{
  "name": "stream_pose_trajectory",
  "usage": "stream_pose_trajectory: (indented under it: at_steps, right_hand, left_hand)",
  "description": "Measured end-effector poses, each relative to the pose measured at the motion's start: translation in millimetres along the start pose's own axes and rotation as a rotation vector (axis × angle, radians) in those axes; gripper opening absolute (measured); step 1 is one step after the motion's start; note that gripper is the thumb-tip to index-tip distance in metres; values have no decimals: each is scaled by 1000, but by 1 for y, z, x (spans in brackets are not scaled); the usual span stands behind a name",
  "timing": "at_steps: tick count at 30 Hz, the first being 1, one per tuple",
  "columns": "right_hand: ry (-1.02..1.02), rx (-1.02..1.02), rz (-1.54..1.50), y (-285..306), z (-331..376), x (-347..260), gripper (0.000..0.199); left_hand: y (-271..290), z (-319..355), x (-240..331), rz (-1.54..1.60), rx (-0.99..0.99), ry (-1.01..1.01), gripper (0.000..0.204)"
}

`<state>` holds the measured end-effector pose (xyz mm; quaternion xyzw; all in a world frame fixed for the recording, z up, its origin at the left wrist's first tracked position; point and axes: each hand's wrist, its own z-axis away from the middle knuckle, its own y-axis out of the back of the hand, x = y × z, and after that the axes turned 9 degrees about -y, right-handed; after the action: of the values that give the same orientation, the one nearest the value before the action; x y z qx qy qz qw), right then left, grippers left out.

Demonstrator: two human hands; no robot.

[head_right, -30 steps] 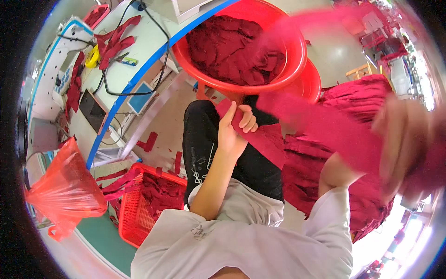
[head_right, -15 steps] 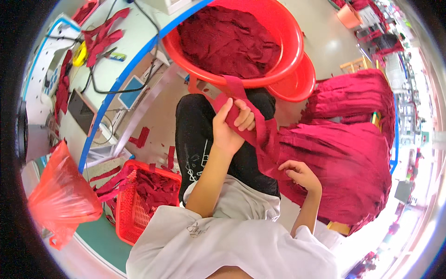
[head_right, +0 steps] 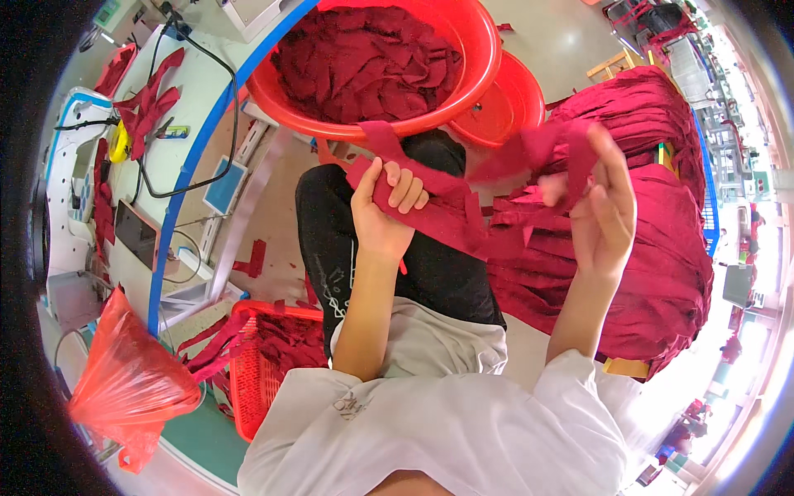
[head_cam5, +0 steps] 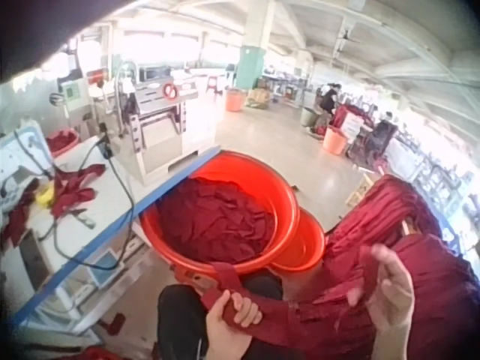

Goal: Sort and bundle pieces of red fabric at a workshop station.

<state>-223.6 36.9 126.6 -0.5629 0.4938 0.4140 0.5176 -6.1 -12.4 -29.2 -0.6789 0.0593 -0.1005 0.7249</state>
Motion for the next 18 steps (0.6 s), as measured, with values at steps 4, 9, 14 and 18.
stream_pose_trajectory:
  at_steps: [4,9,14,18]
  right_hand:
    - [286,-179,60,-21,-34,-43,93]
    - [644,-123,20,-77,-68,-76,86]
    - [685,-164,-57,-81,-72,-73,88]
    - [571,-691,-453,-47,-55,-38,96]
  left_hand:
    - [-5,-1,-9,-3,45,-3,36]
    - [-6,4,-15,-76,32,1,41]
    - [-13,8,-38,-91,32,0,68]
    - [-14,10,-52,-130,-156,-49,94]
